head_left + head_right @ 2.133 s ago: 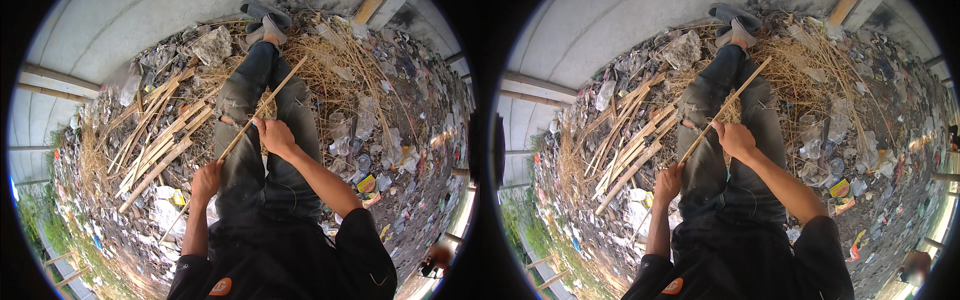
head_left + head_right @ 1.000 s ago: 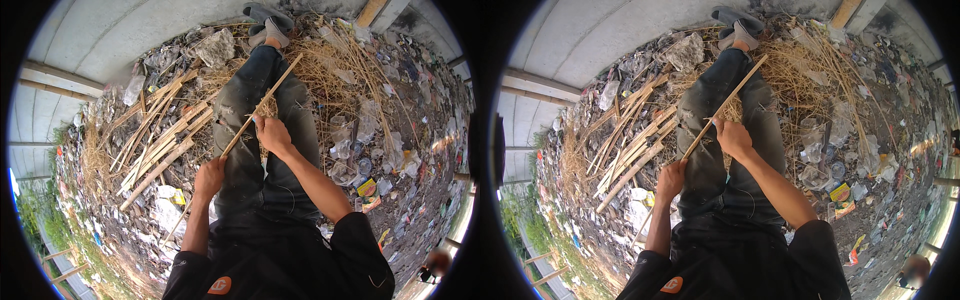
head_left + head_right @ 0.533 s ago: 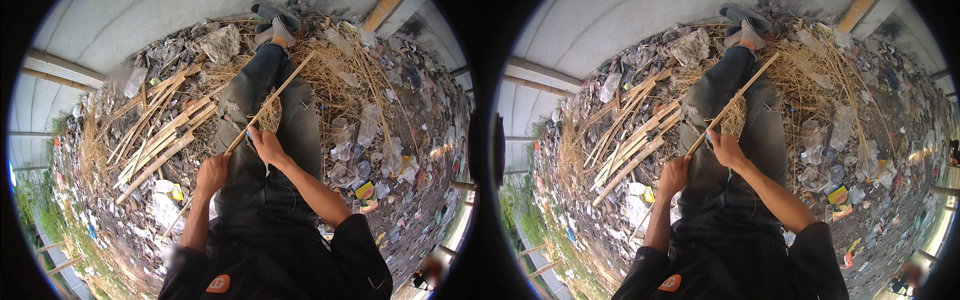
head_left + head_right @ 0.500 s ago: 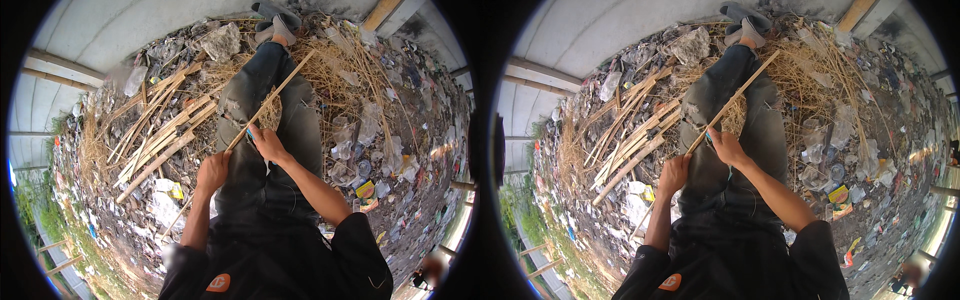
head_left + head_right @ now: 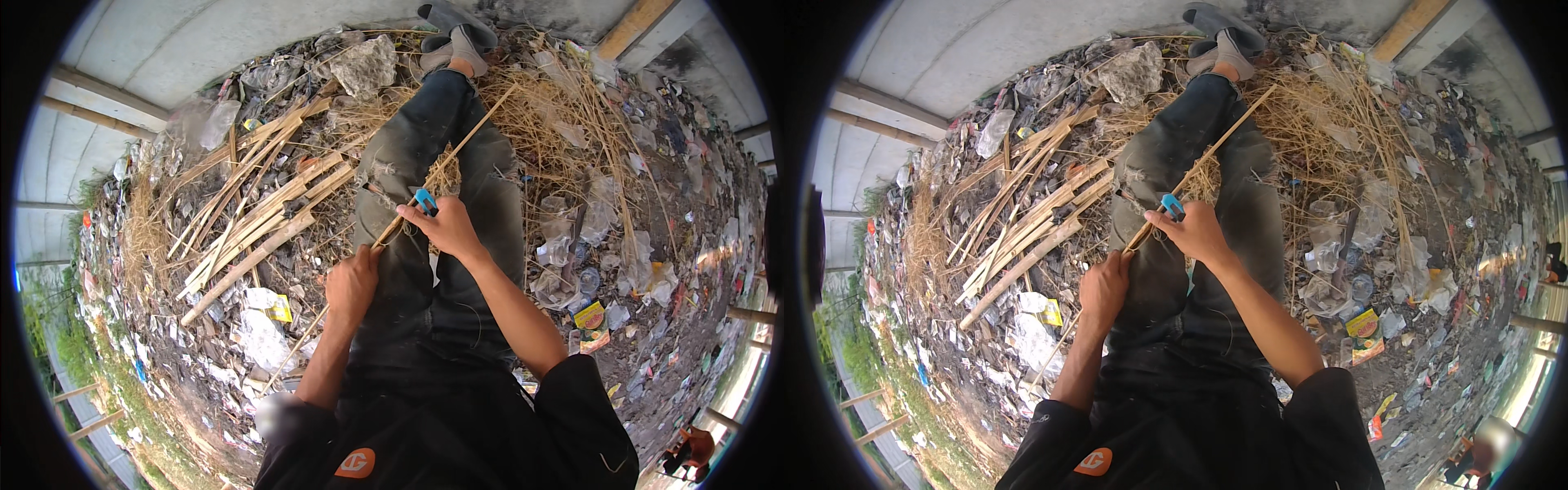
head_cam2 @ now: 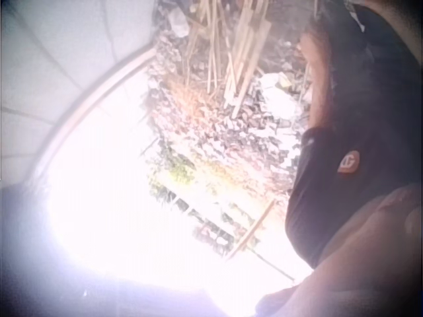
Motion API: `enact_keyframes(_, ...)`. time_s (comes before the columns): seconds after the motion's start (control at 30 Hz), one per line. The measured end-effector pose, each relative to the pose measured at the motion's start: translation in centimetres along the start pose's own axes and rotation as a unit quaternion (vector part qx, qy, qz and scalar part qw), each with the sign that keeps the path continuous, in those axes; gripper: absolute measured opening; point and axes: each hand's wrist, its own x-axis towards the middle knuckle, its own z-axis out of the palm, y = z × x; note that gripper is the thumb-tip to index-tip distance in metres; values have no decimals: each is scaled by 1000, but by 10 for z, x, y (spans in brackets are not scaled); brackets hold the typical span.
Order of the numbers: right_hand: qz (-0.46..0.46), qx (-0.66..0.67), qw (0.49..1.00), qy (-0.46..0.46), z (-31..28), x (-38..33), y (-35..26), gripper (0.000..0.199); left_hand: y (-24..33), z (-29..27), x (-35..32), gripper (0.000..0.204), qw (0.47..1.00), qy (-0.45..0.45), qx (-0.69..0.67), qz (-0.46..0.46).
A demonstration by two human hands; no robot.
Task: The person sits on a pile of debris and straw, using a small knife to shave and smooth a long bamboo stick. They repeatedly scrape the surface of the stick to remove splinters and create a smooth finish, occasionally rotating the stick to work on different sides.
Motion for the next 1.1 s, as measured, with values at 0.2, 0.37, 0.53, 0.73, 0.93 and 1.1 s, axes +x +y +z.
enact_keyframes(0.2,-62,37,997,0,10,-5,-19,36,-5,2,0,39,999,37,12,38)
enact_keyframes(0.37,-144,54,971,-186,15,-47,-31,31,-10,0,4,38,999,13,-24,43)
enact_keyframes(0.53,46,343,912,222,-57,-17,-6,29,-25,-9,0,44,996,-10,-79,50)
enact_keyframes(0.73,121,341,926,110,-32,3,15,44,-22,-15,6,40,995,-58,-66,50)
enact_keyframes(0.93,65,245,960,119,-19,32,30,26,-59,-25,-13,23,982,-58,-149,104)
enact_keyframes(1.1,58,-40,990,120,-53,26,16,50,-98,-27,-46,14,990,36,-96,99)
